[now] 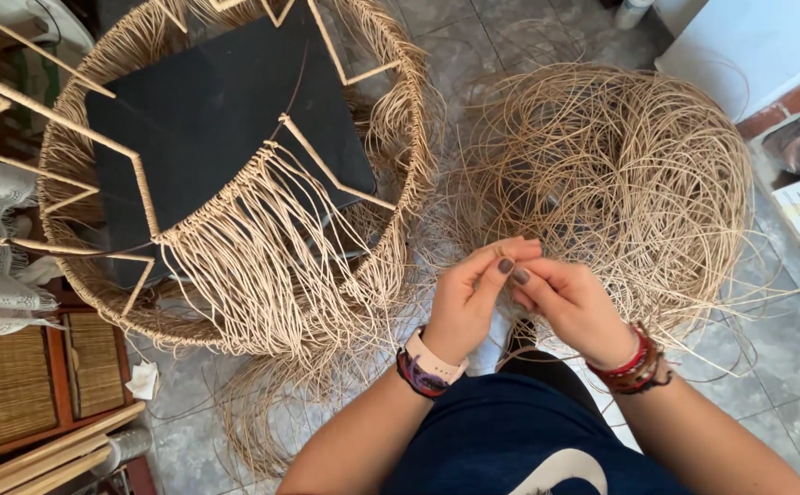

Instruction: Weaving natural fiber strands onto a circular frame to create a decorative furniture piece

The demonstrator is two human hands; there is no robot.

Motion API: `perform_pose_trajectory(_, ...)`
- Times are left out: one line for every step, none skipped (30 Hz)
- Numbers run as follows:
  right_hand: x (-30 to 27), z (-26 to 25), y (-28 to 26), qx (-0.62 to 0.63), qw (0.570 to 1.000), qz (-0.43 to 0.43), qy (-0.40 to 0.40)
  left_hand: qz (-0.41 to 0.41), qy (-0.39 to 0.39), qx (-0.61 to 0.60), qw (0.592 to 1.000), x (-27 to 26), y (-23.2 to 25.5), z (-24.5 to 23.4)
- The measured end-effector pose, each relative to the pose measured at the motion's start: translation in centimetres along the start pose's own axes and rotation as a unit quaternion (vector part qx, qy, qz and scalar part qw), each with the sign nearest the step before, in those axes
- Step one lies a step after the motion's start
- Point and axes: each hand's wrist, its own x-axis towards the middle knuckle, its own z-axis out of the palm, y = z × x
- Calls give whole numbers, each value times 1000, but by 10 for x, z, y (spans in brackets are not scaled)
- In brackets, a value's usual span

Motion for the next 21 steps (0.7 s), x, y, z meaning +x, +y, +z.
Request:
perform_pose_trajectory(0,-2,3,16,1000,0,-19,7,4,-16,1000,1,0,0)
perform_pose_trajectory(-2,-3,6,33,999,1,-38,13,9,-33,999,1,0,0)
perform_pose_trajectory(-3,-12,-10,34,999,3,-39,11,9,-33,999,2,2,-3)
perform_pose_trajectory(-2,-20,-26,-2,999,-3,-54,-19,58,-69,996,5,4,-6)
perform_pose_trajectory(-1,-29,-43,-38,997,-9,-70,-49,108,-104,988,7,6,-9)
perform_pose_trajectory(-3,-48,-19,-38,997,-9,-69,-48,107,-104,988,10,-1,-21)
perform_pose_trajectory(-5,-67,4,-121,989,-5,-82,-33,177,-96,979,13,-7,-32)
perform_pose_trajectory(-6,-87,27,-203,974,-2,-95,-17,246,-88,965,16,-13,-44)
perform_pose_trajectory(-7,-93,27,-204,974,-3,-95,-15,246,-88,965,16,-16,-53)
perform_pose_trajectory(-9,-99,27,-238,966,50,-92,-64,249,-35,966,16,-19,-63)
perform_pose_trajectory(-10,-106,28,-271,953,104,-87,-112,251,18,961,16,-23,-72)
perform_pose_trajectory(-10,-103,26,-271,953,105,-86,-113,249,17,962,12,-21,-70)
perform_pose_trajectory(-10,-99,23,-316,941,67,-102,-42,258,227,938,8,-19,-68)
perform_pose_trajectory(-9,-95,21,-358,926,27,-117,33,252,427,868,6,-17,-67)
perform_pose_trajectory(-9,-85,15,-358,926,28,-115,34,250,426,869,9,-1,-52)
perform_pose_trajectory(-8,-74,9,-371,920,-12,-127,102,122,428,890,11,16,-37)
perform_pose_trajectory(-8,-63,3,-383,912,-53,-139,166,-9,421,892,13,32,-23)
perform_pose_trajectory(-8,-57,0,-383,911,-53,-142,163,-8,421,892,5,25,-13)
perform_pose_trajectory(-8,-51,-2,-386,902,-89,-170,113,-135,403,898,-3,18,-2)
perform_pose_trajectory(-8,-45,-4,-388,892,-125,-196,63,-261,376,887,-11,11,9)
perform_pose_trajectory(-10,-58,-5,-387,892,-125,-197,62,-261,376,887,-16,3,1)
